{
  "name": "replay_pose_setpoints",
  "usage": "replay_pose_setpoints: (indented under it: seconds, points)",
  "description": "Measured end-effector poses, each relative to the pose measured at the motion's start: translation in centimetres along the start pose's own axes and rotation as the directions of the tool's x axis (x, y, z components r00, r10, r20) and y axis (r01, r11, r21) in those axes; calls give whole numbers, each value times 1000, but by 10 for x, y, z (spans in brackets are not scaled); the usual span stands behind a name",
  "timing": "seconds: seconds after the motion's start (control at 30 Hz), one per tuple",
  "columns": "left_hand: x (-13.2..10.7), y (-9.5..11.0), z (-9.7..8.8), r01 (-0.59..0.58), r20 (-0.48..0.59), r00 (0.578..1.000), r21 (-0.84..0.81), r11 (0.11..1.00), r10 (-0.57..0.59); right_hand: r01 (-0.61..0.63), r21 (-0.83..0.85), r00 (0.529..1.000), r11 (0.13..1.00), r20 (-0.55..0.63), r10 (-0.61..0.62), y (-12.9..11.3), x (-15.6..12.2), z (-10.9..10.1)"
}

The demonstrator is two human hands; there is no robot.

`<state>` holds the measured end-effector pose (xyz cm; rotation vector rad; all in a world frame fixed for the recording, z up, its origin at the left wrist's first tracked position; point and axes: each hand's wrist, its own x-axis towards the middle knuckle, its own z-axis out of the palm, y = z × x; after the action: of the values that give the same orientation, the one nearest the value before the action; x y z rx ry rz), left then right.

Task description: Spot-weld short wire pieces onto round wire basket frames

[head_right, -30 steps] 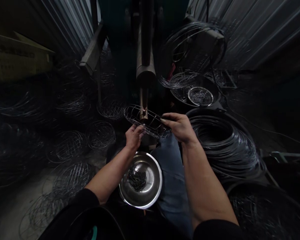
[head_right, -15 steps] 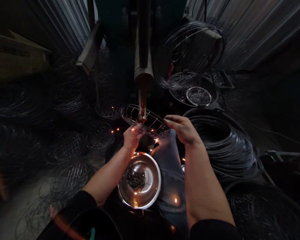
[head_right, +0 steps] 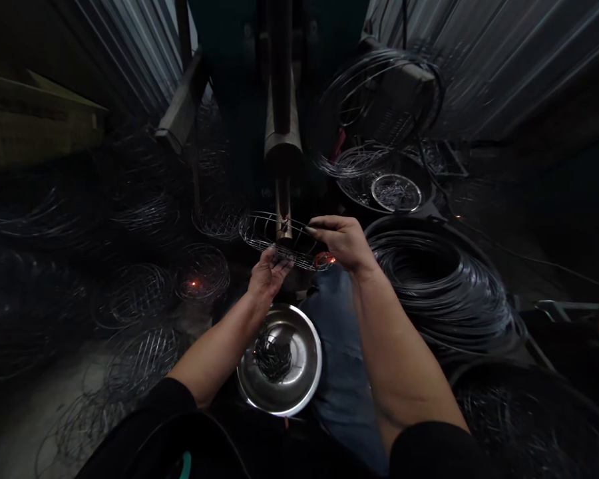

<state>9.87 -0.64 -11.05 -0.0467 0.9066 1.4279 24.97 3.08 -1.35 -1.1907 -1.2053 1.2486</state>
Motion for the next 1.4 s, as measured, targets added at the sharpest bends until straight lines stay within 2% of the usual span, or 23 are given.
replay_pose_setpoints:
  seconds: [0.17,0.33,0.47,0.7,1.07,1.2,1.27,1.4]
  points:
    - [1,1,3,4,-6,1000,-51,999,-4,-8,28,999,1000,38,6,1,11,6]
    - [4,-1,4,7,-30,999,-53,999,-9,-40,48,999,998,-5,40,0,12,6]
    - [5,-2,3,0,-37,999,-36,999,-2,-73,73,997,995,6,73,2,11,4]
    - [3,0,4,7,-18,1000,-91,996,-9,-20,56,1000,998,-4,20,5,15,4]
    - [3,-4,4,10,-28,1000,-79,997,-12,-61,27,998,998,36,60,-2,17,5]
    - [-2,-6,3,2,-1,1000,-50,999,-2,-32,-11,997,999,66,32,-2,13,-2]
    - [-3,-6,3,2,-16,1000,-32,999,-3,-67,8,995,998,69,66,1,8,-9]
    - [-6,-6,3,70,-24,997,-48,996,-71,-120,62,992,991,-19,121,4,-2,-16]
